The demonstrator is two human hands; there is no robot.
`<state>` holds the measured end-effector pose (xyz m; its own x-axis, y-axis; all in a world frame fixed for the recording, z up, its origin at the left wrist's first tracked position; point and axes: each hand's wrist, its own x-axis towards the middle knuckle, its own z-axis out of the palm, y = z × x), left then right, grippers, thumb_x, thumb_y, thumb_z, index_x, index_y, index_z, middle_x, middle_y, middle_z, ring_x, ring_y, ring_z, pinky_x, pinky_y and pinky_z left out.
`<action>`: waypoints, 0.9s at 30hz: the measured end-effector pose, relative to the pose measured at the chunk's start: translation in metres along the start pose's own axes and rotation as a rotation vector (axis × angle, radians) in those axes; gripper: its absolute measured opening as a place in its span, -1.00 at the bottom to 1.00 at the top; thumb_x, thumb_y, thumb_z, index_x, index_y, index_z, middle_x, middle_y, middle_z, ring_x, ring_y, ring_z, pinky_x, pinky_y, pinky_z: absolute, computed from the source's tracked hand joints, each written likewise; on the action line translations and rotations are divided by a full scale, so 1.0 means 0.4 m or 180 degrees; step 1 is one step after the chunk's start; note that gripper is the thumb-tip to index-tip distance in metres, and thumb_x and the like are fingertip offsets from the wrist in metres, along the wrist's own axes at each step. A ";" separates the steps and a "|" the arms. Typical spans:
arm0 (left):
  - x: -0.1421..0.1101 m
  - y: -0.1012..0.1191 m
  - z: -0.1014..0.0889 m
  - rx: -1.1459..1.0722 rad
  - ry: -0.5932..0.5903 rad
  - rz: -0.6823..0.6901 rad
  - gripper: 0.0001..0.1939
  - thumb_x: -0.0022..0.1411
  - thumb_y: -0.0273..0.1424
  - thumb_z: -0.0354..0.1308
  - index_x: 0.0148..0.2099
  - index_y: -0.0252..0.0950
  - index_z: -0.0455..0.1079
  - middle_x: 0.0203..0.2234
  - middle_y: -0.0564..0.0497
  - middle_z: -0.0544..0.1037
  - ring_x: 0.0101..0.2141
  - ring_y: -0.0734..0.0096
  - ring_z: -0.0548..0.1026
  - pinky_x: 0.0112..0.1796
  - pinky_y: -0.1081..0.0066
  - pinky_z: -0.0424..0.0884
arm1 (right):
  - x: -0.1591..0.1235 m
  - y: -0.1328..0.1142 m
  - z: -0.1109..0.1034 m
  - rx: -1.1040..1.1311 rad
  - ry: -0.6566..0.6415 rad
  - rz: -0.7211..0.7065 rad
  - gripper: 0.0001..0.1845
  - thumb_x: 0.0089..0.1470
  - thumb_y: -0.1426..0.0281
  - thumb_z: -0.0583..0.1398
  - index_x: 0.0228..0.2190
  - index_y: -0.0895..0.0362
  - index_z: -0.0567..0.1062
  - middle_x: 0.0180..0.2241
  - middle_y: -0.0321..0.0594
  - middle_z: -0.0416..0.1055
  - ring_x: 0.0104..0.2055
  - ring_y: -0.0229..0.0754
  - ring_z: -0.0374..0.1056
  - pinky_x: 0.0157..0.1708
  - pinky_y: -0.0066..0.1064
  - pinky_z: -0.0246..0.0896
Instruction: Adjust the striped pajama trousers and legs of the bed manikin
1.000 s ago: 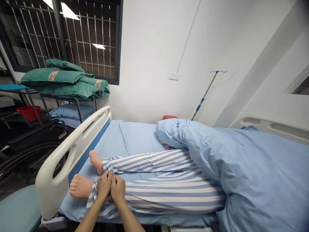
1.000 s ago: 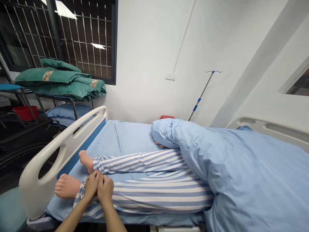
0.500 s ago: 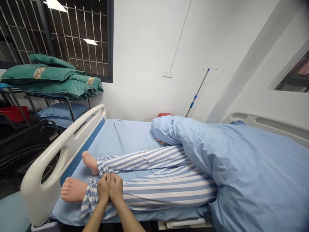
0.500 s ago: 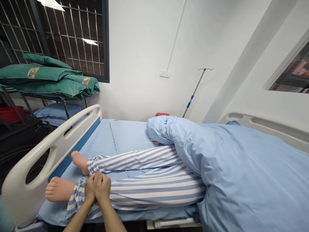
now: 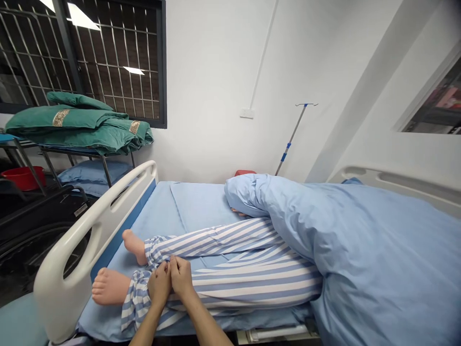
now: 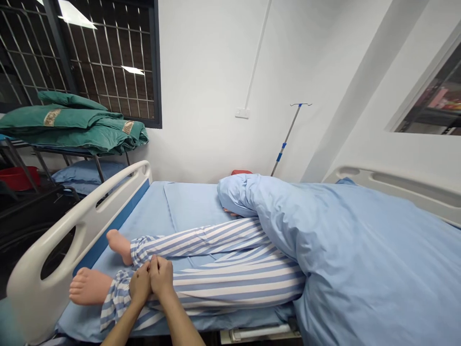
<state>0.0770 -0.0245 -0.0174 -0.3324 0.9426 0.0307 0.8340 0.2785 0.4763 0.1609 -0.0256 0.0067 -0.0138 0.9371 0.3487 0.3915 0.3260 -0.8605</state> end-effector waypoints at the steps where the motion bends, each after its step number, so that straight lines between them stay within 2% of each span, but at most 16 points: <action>1: 0.001 -0.001 0.002 0.0017 -0.0005 0.0010 -0.65 0.27 -0.24 -0.23 -0.32 -0.23 0.35 -0.36 -0.08 0.55 -0.35 0.30 0.46 -0.43 0.42 0.09 | -0.003 0.007 0.002 -0.0113 -0.0023 0.0024 -0.51 0.18 0.28 -0.08 -0.66 0.19 0.38 -0.67 -0.27 0.32 -0.59 -0.33 0.15 -0.56 -0.47 -0.17; 6: 0.006 -0.007 0.010 0.0041 0.0005 0.0061 -0.65 0.27 -0.24 -0.23 -0.32 -0.23 0.34 -0.36 -0.10 0.55 -0.35 0.26 0.46 -0.43 0.41 0.09 | -0.013 0.041 0.020 -0.0503 0.0012 0.0154 -0.51 0.18 0.31 -0.10 -0.63 0.16 0.44 -0.59 -0.19 0.44 -0.56 -0.29 0.24 -0.54 -0.44 -0.17; 9: 0.007 -0.003 0.007 -0.0089 -0.0012 0.0017 -0.63 0.26 -0.22 -0.24 -0.36 -0.24 0.34 -0.37 -0.12 0.55 -0.37 0.26 0.45 -0.43 0.40 0.09 | -0.009 0.046 0.023 -0.0362 0.0044 0.0198 -0.50 0.18 0.29 -0.09 -0.64 0.16 0.44 -0.61 -0.19 0.43 -0.56 -0.28 0.25 -0.54 -0.45 -0.14; 11: 0.011 0.007 -0.001 -0.0442 0.0002 0.0062 -0.68 0.23 -0.26 -0.17 -0.41 -0.26 0.33 -0.41 -0.12 0.53 -0.38 0.28 0.43 -0.42 0.41 0.10 | -0.005 0.048 0.022 -0.0158 0.0148 0.0287 -0.51 0.16 0.25 -0.07 -0.65 0.17 0.43 -0.62 -0.19 0.42 -0.56 -0.27 0.24 -0.55 -0.46 -0.10; 15: 0.023 0.061 -0.023 -0.1188 0.0112 0.0266 -0.74 0.14 -0.35 -0.06 -0.56 -0.27 0.23 -0.58 0.00 0.44 -0.46 0.42 0.35 -0.40 0.46 0.14 | 0.009 0.055 0.013 0.0718 0.0249 0.0543 -0.43 0.15 0.12 -0.09 -0.65 0.20 0.42 -0.63 -0.18 0.40 -0.57 -0.25 0.23 -0.55 -0.48 0.00; 18: 0.025 0.123 -0.027 -0.1451 0.0238 0.0255 -0.69 0.15 -0.29 -0.10 -0.61 -0.25 0.11 -0.69 0.11 0.28 -0.55 0.49 0.27 -0.47 0.50 0.14 | 0.022 0.062 0.000 0.1269 0.0186 0.0796 -0.35 0.13 0.02 -0.14 -0.67 0.19 0.41 -0.65 -0.16 0.39 -0.57 -0.22 0.26 -0.57 -0.46 0.07; 21: 0.012 0.167 -0.014 -0.1777 0.0357 0.0243 -0.67 0.18 -0.24 -0.19 -0.59 -0.23 0.02 -0.69 0.14 0.21 -0.57 0.52 0.23 -0.51 0.53 0.17 | 0.030 0.068 -0.013 0.1442 0.0230 0.0971 -0.35 0.10 -0.01 -0.13 -0.65 0.18 0.42 -0.63 -0.12 0.42 -0.55 -0.18 0.30 -0.53 -0.44 0.15; 23: 0.001 0.170 0.003 -0.1993 0.0449 0.0161 -0.67 0.18 -0.22 -0.22 -0.59 -0.22 -0.01 -0.70 0.14 0.20 -0.57 0.52 0.22 -0.51 0.52 0.18 | 0.031 0.071 -0.016 0.1405 0.0253 0.1014 -0.36 0.08 -0.03 -0.12 -0.67 0.16 0.39 -0.65 -0.13 0.40 -0.57 -0.18 0.29 -0.53 -0.42 0.16; 27: -0.011 0.130 0.039 -0.1998 0.0476 -0.0026 -0.68 0.14 -0.24 -0.17 -0.62 -0.22 0.07 -0.71 0.10 0.28 -0.59 0.49 0.22 -0.50 0.47 0.15 | 0.025 0.073 -0.007 0.1206 0.0540 0.1103 -0.40 0.02 -0.07 -0.08 -0.75 0.11 0.22 -0.73 -0.21 0.27 -0.63 -0.25 0.16 -0.59 -0.42 0.08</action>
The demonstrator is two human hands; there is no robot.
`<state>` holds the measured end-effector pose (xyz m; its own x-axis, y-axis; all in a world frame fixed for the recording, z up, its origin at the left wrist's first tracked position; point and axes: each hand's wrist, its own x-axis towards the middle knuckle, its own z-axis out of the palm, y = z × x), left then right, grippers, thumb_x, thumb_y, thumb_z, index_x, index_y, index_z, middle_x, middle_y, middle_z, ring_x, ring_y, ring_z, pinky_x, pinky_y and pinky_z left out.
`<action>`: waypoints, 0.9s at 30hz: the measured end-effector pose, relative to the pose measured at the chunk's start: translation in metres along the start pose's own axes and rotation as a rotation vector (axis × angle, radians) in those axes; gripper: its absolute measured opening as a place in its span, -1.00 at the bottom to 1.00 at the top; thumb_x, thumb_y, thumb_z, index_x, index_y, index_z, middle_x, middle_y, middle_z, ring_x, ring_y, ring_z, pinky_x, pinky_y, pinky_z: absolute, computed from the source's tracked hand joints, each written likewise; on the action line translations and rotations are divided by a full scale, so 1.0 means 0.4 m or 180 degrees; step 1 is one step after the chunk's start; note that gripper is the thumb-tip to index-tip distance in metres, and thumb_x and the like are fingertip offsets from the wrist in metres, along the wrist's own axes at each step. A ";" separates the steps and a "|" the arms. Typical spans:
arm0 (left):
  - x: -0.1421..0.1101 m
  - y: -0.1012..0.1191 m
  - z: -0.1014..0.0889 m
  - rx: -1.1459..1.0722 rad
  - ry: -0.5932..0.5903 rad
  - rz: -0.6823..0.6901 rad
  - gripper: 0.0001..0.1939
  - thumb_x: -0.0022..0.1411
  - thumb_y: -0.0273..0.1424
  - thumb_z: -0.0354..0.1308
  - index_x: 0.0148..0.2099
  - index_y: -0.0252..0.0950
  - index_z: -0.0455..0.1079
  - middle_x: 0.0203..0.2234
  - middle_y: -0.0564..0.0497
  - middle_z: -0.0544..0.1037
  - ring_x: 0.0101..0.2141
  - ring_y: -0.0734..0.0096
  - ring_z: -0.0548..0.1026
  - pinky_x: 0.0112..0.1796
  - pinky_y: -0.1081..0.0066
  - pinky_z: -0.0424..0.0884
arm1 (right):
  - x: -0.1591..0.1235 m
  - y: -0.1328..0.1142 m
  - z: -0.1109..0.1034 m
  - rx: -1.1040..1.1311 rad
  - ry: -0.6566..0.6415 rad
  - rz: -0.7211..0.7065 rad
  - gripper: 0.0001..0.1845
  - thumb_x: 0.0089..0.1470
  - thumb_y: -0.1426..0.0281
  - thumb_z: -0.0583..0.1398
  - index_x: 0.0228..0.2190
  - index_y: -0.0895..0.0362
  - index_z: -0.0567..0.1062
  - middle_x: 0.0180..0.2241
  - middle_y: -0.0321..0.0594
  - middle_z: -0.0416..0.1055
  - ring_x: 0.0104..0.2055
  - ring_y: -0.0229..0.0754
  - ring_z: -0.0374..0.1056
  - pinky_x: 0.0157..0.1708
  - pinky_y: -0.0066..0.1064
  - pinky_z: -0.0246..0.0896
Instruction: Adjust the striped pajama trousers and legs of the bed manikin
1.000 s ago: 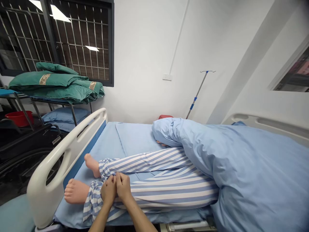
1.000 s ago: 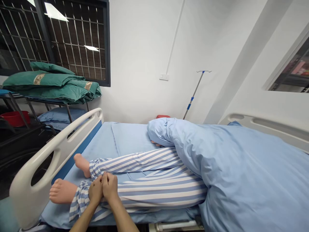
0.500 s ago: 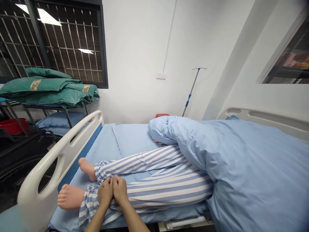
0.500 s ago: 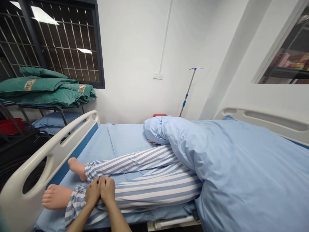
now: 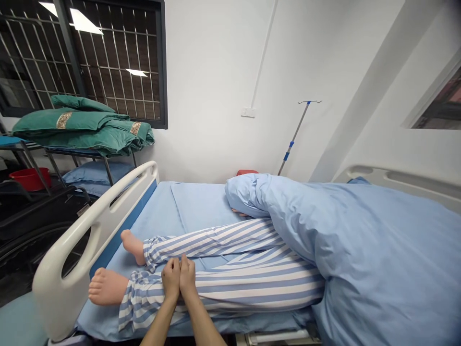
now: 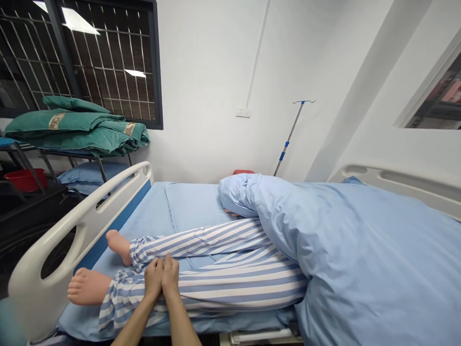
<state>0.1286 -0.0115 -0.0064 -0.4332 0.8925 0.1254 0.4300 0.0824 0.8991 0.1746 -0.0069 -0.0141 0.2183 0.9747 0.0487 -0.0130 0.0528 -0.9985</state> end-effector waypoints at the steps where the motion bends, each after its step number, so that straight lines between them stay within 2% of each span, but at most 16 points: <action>1: 0.000 -0.013 -0.001 0.0087 -0.0030 0.0002 -0.68 0.13 -0.25 -0.16 -0.62 -0.22 0.09 -0.71 0.09 0.30 -0.59 0.49 0.23 -0.49 0.46 0.14 | -0.002 0.002 0.003 -0.0025 0.0086 -0.0011 -0.41 0.02 -0.07 -0.07 -0.75 0.11 0.20 -0.72 -0.23 0.26 -0.63 -0.26 0.14 -0.59 -0.43 0.08; 7: 0.004 -0.038 0.002 0.0280 -0.0123 0.0063 -0.69 0.16 -0.28 -0.17 -0.60 -0.22 0.10 -0.67 0.07 0.33 -0.56 0.48 0.23 -0.46 0.45 0.11 | -0.002 0.000 0.005 -0.0299 0.0067 -0.0172 -0.41 0.06 -0.03 -0.09 -0.75 0.12 0.22 -0.71 -0.21 0.29 -0.62 -0.26 0.15 -0.59 -0.43 0.05; 11: 0.002 -0.034 0.004 0.0335 -0.0217 0.0077 -0.68 0.18 -0.28 -0.18 -0.59 -0.23 0.11 -0.67 0.07 0.34 -0.57 0.48 0.23 -0.46 0.47 0.10 | -0.005 -0.017 -0.012 -0.0946 0.0190 -0.0132 -0.42 0.10 0.06 -0.11 -0.75 0.12 0.27 -0.69 -0.14 0.35 -0.60 -0.22 0.19 -0.59 -0.41 -0.02; 14: 0.002 -0.033 0.005 0.0385 -0.0297 0.0092 -0.69 0.18 -0.32 -0.18 -0.59 -0.23 0.13 -0.65 0.05 0.36 -0.55 0.48 0.25 -0.45 0.47 0.11 | -0.008 -0.044 -0.028 -0.1350 0.0174 -0.0275 -0.45 0.13 0.14 -0.11 -0.75 0.12 0.29 -0.66 -0.13 0.38 -0.58 -0.20 0.21 -0.56 -0.40 -0.06; 19: 0.002 -0.029 0.010 0.0504 -0.0445 0.0099 -0.69 0.17 -0.30 -0.13 -0.59 -0.24 0.15 -0.64 0.04 0.38 -0.55 0.47 0.27 -0.46 0.47 0.08 | 0.000 -0.077 -0.047 -0.1238 0.0071 -0.0570 -0.41 0.16 0.15 -0.12 -0.78 0.13 0.26 -0.72 -0.21 0.32 -0.63 -0.24 0.18 -0.59 -0.43 -0.10; 22: 0.002 -0.031 0.013 0.0562 -0.0471 0.0105 -0.69 0.17 -0.28 -0.13 -0.58 -0.24 0.16 -0.63 0.04 0.38 -0.54 0.47 0.26 -0.46 0.46 0.06 | -0.001 -0.056 -0.057 -0.1318 -0.0003 -0.0640 -0.38 0.19 0.16 -0.16 -0.74 0.15 0.33 -0.68 -0.18 0.36 -0.61 -0.24 0.22 -0.58 -0.44 -0.07; 27: 0.000 -0.041 0.014 0.0498 -0.0460 0.0279 -0.69 0.18 -0.24 -0.15 -0.55 -0.24 0.17 -0.61 0.03 0.39 -0.51 0.45 0.29 -0.42 0.46 0.09 | -0.011 -0.009 -0.067 -0.1865 -0.0121 -0.0703 -0.43 0.21 0.25 -0.15 -0.60 0.16 0.47 -0.54 -0.10 0.48 -0.51 -0.21 0.34 -0.51 -0.44 -0.02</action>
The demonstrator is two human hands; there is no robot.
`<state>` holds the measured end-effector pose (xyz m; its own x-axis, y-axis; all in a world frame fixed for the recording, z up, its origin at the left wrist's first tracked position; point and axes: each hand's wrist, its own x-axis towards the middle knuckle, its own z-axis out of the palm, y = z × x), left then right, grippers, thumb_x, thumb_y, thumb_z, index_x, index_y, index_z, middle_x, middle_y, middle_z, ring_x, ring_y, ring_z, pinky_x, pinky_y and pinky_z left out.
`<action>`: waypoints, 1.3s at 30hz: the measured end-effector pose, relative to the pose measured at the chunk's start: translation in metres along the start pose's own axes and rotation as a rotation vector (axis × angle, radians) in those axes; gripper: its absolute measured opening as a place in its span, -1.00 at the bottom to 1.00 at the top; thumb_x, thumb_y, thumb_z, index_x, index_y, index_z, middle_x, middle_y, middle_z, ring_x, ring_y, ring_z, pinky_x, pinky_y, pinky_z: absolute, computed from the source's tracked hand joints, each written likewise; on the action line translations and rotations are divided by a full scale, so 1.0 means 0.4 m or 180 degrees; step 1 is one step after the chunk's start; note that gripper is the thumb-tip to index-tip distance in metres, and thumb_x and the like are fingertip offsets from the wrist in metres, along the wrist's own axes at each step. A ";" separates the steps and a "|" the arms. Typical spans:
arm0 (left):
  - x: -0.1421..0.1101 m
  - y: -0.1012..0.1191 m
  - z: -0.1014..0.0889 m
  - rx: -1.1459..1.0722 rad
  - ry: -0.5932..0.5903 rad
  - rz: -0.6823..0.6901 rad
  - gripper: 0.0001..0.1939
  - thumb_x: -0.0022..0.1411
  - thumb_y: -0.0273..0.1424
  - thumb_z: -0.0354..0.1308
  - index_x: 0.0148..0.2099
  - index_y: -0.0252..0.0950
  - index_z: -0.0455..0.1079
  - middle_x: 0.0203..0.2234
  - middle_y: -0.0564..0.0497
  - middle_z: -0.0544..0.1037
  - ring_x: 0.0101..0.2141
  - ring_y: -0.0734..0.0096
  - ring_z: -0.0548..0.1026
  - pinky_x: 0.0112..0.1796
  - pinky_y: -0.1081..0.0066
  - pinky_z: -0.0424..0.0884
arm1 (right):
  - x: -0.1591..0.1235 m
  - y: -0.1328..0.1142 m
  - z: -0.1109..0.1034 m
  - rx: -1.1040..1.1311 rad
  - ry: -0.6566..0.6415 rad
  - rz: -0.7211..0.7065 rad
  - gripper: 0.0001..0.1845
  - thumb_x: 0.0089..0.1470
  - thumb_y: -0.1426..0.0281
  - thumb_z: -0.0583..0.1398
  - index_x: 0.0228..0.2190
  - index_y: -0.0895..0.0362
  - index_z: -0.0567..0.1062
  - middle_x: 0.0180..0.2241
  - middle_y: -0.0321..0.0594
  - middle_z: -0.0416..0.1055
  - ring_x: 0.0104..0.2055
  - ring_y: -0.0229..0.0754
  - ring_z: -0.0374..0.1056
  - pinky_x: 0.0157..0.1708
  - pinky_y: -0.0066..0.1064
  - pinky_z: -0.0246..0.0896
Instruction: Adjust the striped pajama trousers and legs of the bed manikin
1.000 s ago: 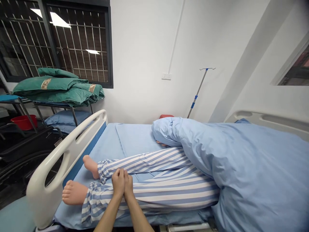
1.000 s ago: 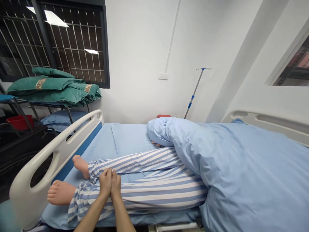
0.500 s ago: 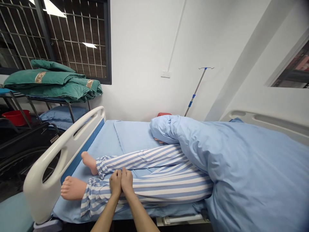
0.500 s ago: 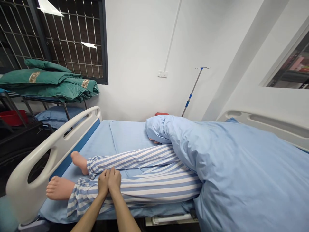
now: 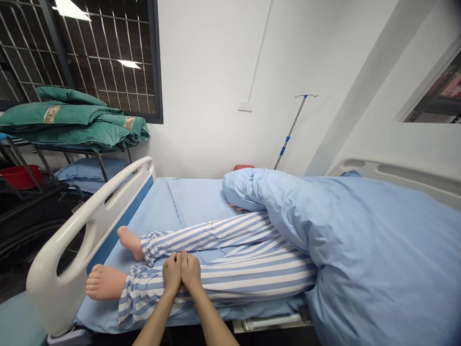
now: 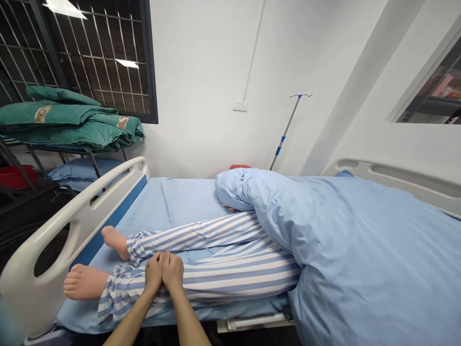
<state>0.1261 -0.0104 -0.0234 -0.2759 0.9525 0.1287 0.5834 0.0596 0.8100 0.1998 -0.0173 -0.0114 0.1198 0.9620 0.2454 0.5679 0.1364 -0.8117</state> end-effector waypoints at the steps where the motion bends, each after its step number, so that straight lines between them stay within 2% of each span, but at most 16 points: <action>1: -0.001 -0.002 0.000 -0.0004 0.0012 0.0013 -0.68 0.17 -0.23 -0.16 -0.55 -0.24 0.17 -0.61 0.03 0.38 -0.51 0.44 0.29 -0.42 0.46 0.09 | -0.001 0.003 0.002 -0.0028 -0.0007 0.0040 -0.43 0.21 0.25 -0.15 -0.60 0.16 0.48 -0.54 -0.09 0.48 -0.51 -0.21 0.35 -0.51 -0.45 -0.02; 8: -0.001 0.012 -0.005 -0.0126 -0.0021 0.0107 -0.69 0.13 -0.21 -0.15 -0.57 -0.23 0.20 -0.61 0.00 0.42 -0.51 0.40 0.32 -0.43 0.45 0.12 | 0.007 0.011 0.007 0.0363 0.0139 -0.0011 -0.42 0.20 0.21 -0.13 -0.65 0.16 0.45 -0.58 -0.11 0.46 -0.55 -0.22 0.31 -0.53 -0.44 -0.04; 11: -0.002 0.060 -0.010 -0.0102 -0.0155 0.0103 -0.67 0.11 -0.21 -0.14 -0.58 -0.24 0.22 -0.60 0.00 0.43 -0.49 0.39 0.32 -0.44 0.44 0.10 | 0.018 0.026 0.006 0.0879 0.0242 0.0137 -0.39 0.19 0.15 -0.15 -0.70 0.15 0.38 -0.64 -0.14 0.41 -0.59 -0.23 0.25 -0.55 -0.44 -0.02; 13: -0.005 0.101 -0.011 -0.0120 -0.0182 0.0097 -0.66 0.10 -0.20 -0.12 -0.62 -0.24 0.17 -0.66 0.04 0.37 -0.53 0.42 0.28 -0.46 0.44 0.09 | 0.025 0.037 0.004 0.1189 0.0299 0.0283 -0.37 0.18 0.11 -0.18 -0.71 0.15 0.34 -0.66 -0.15 0.38 -0.59 -0.24 0.23 -0.56 -0.45 0.00; 17: -0.009 0.142 0.000 -0.0682 -0.0100 0.0040 -0.65 0.07 -0.17 -0.09 -0.65 -0.23 0.05 -0.74 0.13 0.21 -0.59 0.48 0.20 -0.49 0.47 0.09 | 0.033 0.047 0.002 0.1378 0.0352 0.0433 -0.37 0.16 0.07 -0.19 -0.70 0.14 0.33 -0.65 -0.14 0.37 -0.56 -0.22 0.24 -0.55 -0.45 0.02; 20: -0.011 0.115 0.015 -0.0925 0.0064 -0.0095 -0.66 0.07 -0.17 -0.11 -0.64 -0.23 0.07 -0.74 0.12 0.23 -0.59 0.48 0.20 -0.49 0.46 0.11 | 0.031 0.044 0.005 0.1279 0.0392 0.0443 -0.39 0.15 0.07 -0.16 -0.71 0.14 0.31 -0.67 -0.15 0.35 -0.57 -0.22 0.23 -0.57 -0.44 0.00; 24: -0.019 0.066 0.032 -0.0533 0.0051 -0.0038 -0.68 0.10 -0.22 -0.13 -0.62 -0.23 0.14 -0.70 0.07 0.32 -0.58 0.46 0.23 -0.47 0.44 0.10 | 0.023 0.038 0.008 0.1177 0.0594 0.0488 -0.42 0.14 0.07 -0.12 -0.73 0.13 0.25 -0.68 -0.17 0.33 -0.59 -0.24 0.19 -0.56 -0.43 0.00; 30: -0.024 0.056 0.034 -0.0261 0.0055 -0.0007 -0.69 0.16 -0.28 -0.15 -0.59 -0.22 0.16 -0.67 0.05 0.37 -0.57 0.45 0.27 -0.46 0.44 0.12 | 0.023 0.036 0.005 0.1091 0.0494 0.0455 -0.45 0.14 0.10 -0.12 -0.74 0.12 0.23 -0.68 -0.17 0.32 -0.58 -0.24 0.19 -0.56 -0.43 -0.01; 34: -0.022 0.056 0.032 -0.0130 0.0040 0.0090 -0.68 0.20 -0.32 -0.18 -0.57 -0.23 0.19 -0.63 0.02 0.42 -0.53 0.42 0.34 -0.43 0.45 0.14 | 0.043 -0.002 -0.033 0.0740 0.0401 0.0459 -0.46 0.13 0.13 -0.12 -0.76 0.11 0.19 -0.72 -0.20 0.27 -0.61 -0.24 0.15 -0.59 -0.42 -0.09; 37: -0.024 0.056 0.036 0.0274 -0.0184 0.0127 -0.68 0.23 -0.36 -0.19 -0.48 -0.24 0.30 -0.54 -0.03 0.50 -0.45 0.38 0.41 -0.41 0.45 0.16 | 0.062 -0.051 -0.079 0.0583 0.0364 0.0123 -0.47 0.15 0.18 -0.12 -0.76 0.12 0.17 -0.74 -0.28 0.20 -0.63 -0.28 0.09 -0.59 -0.43 -0.14; 39: -0.027 0.057 0.042 0.0628 -0.0314 0.0133 -0.74 0.21 -0.42 -0.14 -0.35 -0.25 0.37 -0.43 -0.07 0.54 -0.37 0.35 0.45 -0.39 0.46 0.16 | 0.069 -0.067 -0.099 0.0590 0.0299 -0.0150 -0.48 0.16 0.20 -0.11 -0.75 0.12 0.16 -0.75 -0.32 0.15 -0.64 -0.31 0.05 -0.59 -0.44 -0.16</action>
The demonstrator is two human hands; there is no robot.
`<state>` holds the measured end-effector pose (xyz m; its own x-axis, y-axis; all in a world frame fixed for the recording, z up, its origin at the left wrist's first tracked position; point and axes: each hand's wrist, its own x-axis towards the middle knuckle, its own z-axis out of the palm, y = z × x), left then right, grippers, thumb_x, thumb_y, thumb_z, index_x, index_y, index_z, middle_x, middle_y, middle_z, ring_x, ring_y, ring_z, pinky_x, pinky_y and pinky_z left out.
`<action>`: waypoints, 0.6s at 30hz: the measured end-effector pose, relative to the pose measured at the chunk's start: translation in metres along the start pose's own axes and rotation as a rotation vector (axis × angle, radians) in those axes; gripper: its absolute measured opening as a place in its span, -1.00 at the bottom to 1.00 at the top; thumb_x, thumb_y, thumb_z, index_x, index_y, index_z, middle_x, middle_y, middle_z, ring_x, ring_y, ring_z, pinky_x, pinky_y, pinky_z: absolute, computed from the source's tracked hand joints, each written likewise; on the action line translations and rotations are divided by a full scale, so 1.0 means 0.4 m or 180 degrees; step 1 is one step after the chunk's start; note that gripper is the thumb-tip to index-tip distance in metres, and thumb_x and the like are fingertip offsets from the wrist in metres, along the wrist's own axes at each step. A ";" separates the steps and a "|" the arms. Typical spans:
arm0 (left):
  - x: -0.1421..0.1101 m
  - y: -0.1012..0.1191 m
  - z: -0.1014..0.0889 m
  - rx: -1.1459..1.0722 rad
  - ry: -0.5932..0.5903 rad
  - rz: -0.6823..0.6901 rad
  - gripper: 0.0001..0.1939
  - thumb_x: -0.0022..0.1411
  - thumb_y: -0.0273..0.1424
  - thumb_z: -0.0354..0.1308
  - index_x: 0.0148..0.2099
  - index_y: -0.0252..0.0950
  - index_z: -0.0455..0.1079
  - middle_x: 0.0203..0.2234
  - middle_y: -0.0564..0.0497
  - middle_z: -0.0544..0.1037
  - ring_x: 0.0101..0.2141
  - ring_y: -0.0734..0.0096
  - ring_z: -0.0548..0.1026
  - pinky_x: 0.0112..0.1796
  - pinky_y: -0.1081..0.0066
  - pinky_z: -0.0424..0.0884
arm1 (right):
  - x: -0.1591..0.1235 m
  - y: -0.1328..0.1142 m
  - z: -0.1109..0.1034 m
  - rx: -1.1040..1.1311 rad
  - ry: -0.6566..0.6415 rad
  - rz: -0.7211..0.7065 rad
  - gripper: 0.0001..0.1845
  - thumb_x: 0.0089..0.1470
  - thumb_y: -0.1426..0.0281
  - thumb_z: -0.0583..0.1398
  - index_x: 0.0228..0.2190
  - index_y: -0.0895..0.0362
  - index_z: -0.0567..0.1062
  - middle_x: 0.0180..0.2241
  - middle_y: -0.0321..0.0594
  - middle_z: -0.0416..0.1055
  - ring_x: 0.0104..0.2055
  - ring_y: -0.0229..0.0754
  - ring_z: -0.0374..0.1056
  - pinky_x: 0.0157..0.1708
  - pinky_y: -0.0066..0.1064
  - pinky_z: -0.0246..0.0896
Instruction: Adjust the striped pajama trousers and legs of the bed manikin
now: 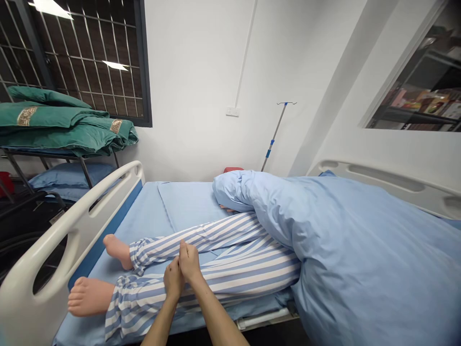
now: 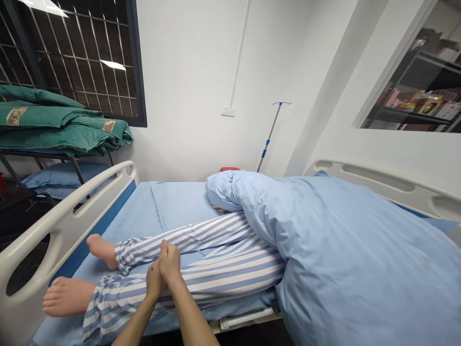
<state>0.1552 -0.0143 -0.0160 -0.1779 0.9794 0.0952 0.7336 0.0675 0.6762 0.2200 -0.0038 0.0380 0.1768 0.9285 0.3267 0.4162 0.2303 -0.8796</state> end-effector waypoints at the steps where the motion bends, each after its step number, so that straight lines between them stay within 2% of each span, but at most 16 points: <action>1: -0.001 0.001 0.004 0.0126 -0.0037 -0.0006 -0.76 0.20 -0.44 -0.12 -0.29 -0.25 0.39 -0.38 -0.09 0.55 -0.33 0.33 0.45 -0.38 0.45 0.16 | 0.000 0.002 -0.004 0.0001 -0.0028 -0.0061 -0.48 0.17 0.20 -0.11 -0.75 0.13 0.16 -0.75 -0.33 0.15 -0.64 -0.31 0.04 -0.59 -0.45 -0.16; 3: -0.001 -0.001 0.011 0.0265 -0.0042 -0.0054 -0.76 0.21 -0.43 -0.11 -0.24 -0.26 0.39 -0.34 -0.10 0.55 -0.31 0.31 0.46 -0.38 0.45 0.16 | -0.011 0.029 -0.002 -0.0035 0.0021 0.0013 -0.46 0.17 0.20 -0.12 -0.76 0.13 0.18 -0.75 -0.31 0.18 -0.64 -0.30 0.07 -0.59 -0.44 -0.16; 8: 0.002 -0.008 0.018 0.0250 0.0033 0.0039 -0.69 0.27 -0.32 -0.17 -0.35 -0.25 0.37 -0.42 -0.06 0.54 -0.37 0.37 0.46 -0.39 0.46 0.16 | -0.055 0.123 0.016 -0.0301 0.0065 0.0105 -0.45 0.19 0.21 -0.14 -0.67 0.15 0.38 -0.63 -0.16 0.39 -0.56 -0.24 0.23 -0.53 -0.43 -0.09; 13: -0.003 -0.006 0.009 0.0015 0.0040 0.0045 -0.66 0.27 -0.29 -0.21 -0.38 -0.24 0.35 -0.45 -0.07 0.54 -0.38 0.34 0.46 -0.36 0.44 0.20 | -0.057 0.128 0.019 -0.0331 0.0076 0.0143 -0.44 0.19 0.21 -0.12 -0.66 0.14 0.42 -0.62 -0.12 0.42 -0.58 -0.23 0.25 -0.55 -0.41 -0.10; 18: 0.023 0.002 0.001 -0.0460 -0.0256 0.0107 -0.69 0.20 -0.33 -0.16 -0.36 -0.26 0.40 -0.33 -0.11 0.56 -0.28 0.30 0.46 -0.25 0.40 0.25 | -0.053 0.139 0.023 0.0033 0.0196 0.0239 -0.41 0.19 0.15 -0.13 -0.67 0.15 0.42 -0.63 -0.13 0.42 -0.58 -0.21 0.26 -0.55 -0.43 -0.03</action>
<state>0.1543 -0.0052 -0.0148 -0.0975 0.9931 0.0646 0.6352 0.0121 0.7723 0.2311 -0.0077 -0.0211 0.2619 0.9236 0.2801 0.3904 0.1640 -0.9059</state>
